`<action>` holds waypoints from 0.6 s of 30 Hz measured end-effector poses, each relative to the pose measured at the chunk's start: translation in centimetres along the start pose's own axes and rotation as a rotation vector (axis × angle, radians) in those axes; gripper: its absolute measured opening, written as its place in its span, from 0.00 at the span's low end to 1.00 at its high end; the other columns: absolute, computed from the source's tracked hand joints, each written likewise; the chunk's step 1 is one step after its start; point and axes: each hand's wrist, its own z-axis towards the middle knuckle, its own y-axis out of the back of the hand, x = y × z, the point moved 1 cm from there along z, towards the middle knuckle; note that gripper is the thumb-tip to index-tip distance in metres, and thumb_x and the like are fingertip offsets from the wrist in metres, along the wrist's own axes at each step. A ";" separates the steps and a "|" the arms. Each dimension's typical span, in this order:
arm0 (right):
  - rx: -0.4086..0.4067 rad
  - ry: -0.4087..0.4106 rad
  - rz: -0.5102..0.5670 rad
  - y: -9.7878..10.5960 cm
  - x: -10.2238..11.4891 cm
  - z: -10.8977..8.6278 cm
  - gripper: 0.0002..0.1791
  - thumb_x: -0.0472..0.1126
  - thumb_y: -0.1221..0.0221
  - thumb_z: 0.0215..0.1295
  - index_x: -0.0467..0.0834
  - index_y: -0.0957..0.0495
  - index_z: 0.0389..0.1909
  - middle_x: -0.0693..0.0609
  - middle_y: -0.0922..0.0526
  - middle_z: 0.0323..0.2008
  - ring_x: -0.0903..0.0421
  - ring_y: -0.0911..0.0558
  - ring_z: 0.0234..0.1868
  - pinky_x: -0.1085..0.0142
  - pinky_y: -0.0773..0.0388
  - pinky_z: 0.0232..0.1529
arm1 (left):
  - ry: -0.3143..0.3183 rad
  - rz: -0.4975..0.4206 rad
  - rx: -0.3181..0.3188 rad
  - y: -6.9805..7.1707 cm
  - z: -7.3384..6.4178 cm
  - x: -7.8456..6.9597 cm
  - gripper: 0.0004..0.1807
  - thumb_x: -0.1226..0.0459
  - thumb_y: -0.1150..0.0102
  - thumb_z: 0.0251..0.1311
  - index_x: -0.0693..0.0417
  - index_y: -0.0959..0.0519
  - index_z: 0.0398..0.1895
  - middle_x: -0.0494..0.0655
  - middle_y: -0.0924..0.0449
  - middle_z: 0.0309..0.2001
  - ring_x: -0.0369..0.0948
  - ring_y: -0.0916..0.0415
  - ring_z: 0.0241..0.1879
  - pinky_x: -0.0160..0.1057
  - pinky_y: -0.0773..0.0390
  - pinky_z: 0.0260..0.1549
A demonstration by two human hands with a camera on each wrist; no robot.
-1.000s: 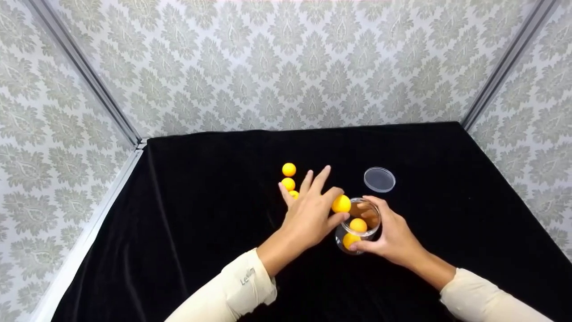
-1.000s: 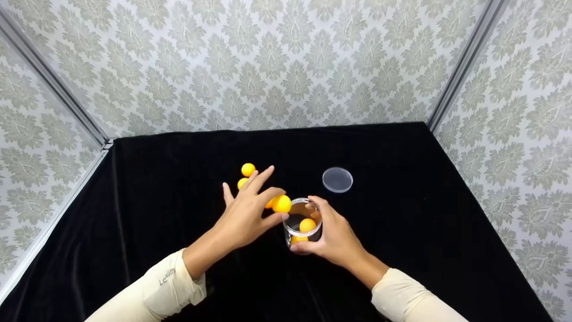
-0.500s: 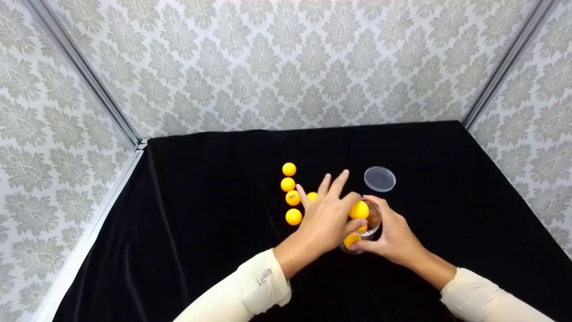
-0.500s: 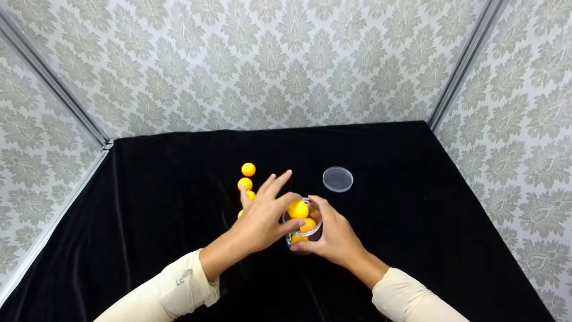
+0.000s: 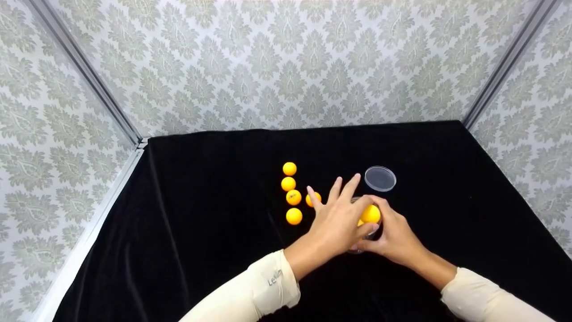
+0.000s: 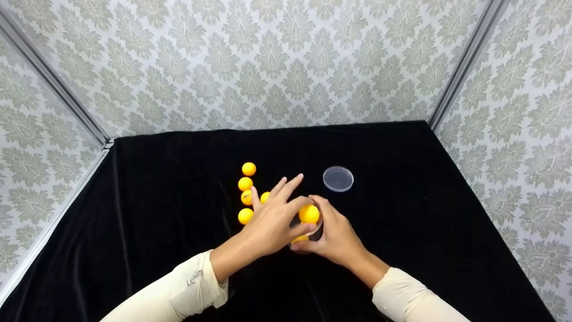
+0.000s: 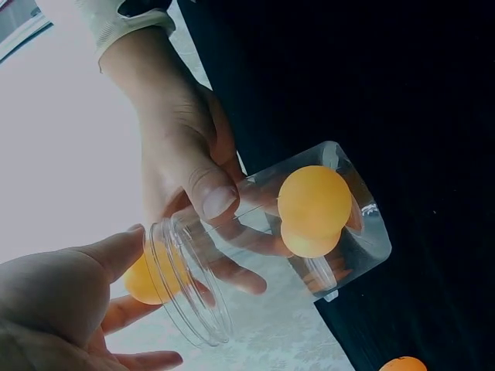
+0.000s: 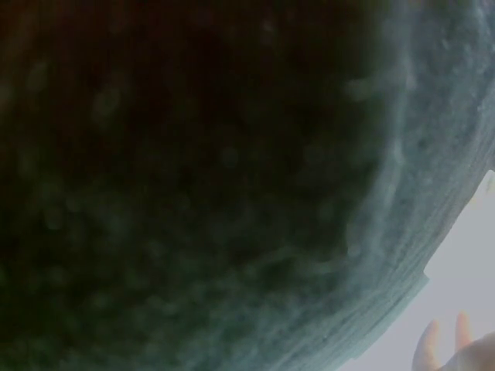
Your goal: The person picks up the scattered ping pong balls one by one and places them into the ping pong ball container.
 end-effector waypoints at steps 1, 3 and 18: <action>0.000 0.000 -0.001 0.0 0.0 0.0 0.62 0.65 0.18 0.31 0.51 0.34 0.72 0.59 0.18 0.59 0.61 0.18 0.54 0.60 0.20 0.57 | 0.002 0.001 0.000 0.0 0.0 0.0 0.23 0.39 0.35 0.61 0.32 0.21 0.57 0.45 0.45 0.81 0.57 0.44 0.78 0.85 0.52 0.61; 0.001 -0.001 -0.005 0.0 0.0 0.0 0.62 0.65 0.18 0.31 0.53 0.34 0.72 0.59 0.18 0.59 0.61 0.18 0.54 0.60 0.20 0.57 | 0.004 0.001 -0.001 0.0 0.0 0.0 0.23 0.39 0.35 0.61 0.32 0.21 0.57 0.45 0.45 0.81 0.57 0.43 0.78 0.85 0.52 0.61; 0.010 -0.012 -0.005 0.0 0.1 0.0 0.61 0.66 0.19 0.32 0.58 0.35 0.72 0.60 0.17 0.58 0.60 0.17 0.55 0.59 0.21 0.58 | 0.015 -0.025 0.002 -0.2 -0.1 0.2 0.24 0.39 0.35 0.61 0.32 0.21 0.58 0.44 0.45 0.81 0.57 0.43 0.78 0.85 0.52 0.61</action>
